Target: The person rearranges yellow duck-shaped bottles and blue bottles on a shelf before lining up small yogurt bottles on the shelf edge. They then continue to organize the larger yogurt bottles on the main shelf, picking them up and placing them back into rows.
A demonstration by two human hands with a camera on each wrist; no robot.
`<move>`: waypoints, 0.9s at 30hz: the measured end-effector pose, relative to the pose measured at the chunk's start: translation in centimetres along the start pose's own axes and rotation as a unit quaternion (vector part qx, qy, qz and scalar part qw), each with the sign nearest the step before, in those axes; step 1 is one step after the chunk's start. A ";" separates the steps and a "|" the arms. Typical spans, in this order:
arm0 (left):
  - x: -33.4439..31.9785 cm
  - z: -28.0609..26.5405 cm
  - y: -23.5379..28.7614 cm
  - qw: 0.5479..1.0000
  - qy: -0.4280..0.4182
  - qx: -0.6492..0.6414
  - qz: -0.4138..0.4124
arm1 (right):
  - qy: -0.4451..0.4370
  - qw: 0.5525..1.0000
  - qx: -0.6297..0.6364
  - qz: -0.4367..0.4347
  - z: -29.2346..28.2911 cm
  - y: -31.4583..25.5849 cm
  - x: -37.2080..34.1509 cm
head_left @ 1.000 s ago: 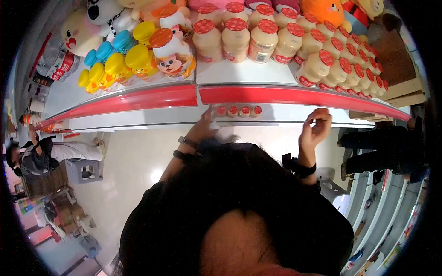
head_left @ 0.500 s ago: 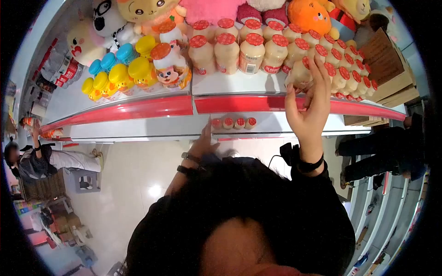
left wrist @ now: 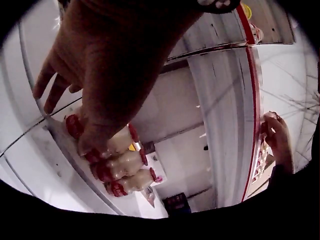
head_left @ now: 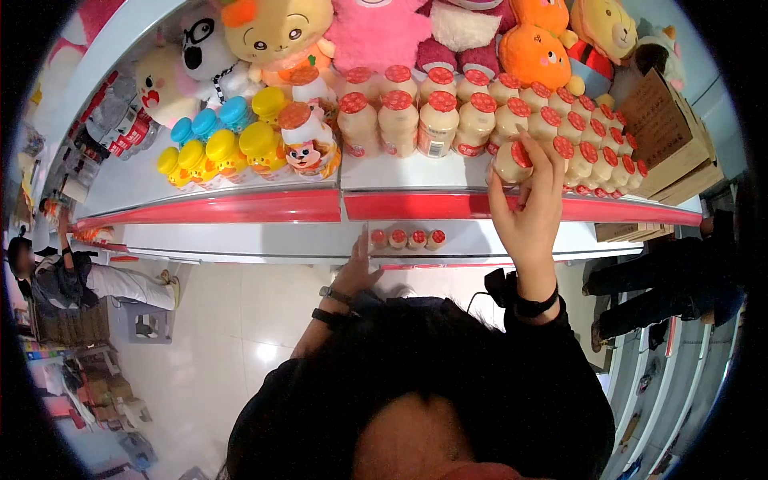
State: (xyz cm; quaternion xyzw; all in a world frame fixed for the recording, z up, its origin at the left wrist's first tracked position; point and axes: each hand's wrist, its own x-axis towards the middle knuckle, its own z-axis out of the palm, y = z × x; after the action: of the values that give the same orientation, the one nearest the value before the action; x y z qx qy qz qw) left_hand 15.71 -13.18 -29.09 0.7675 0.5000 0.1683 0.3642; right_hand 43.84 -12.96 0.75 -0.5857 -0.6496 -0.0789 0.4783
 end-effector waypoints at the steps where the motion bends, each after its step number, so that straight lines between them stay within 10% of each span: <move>1: -0.1 -0.1 0.1 1.000 0.004 -0.012 -0.004 | 0.004 1.000 -0.003 -0.007 0.0 0.0 0.0; 14: 0.2 -0.8 0.7 0.997 0.036 -0.051 0.042 | 0.002 0.994 0.114 0.005 -0.1 -0.6 -0.4; 20: -0.4 -1.4 0.8 0.999 0.010 -0.052 0.002 | 0.037 0.969 0.173 -0.174 -2.0 -0.6 -1.1; 27: 0.6 -0.9 0.3 0.998 0.011 -0.061 0.028 | -0.404 0.847 0.344 -0.037 -5.1 -1.1 -1.7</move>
State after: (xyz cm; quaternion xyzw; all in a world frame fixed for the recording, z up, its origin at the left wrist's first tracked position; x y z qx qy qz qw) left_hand 15.65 -12.34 -28.36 0.7557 0.4711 0.2171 0.3998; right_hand 45.35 -17.83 2.72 -0.3395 -0.7921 0.3753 0.3412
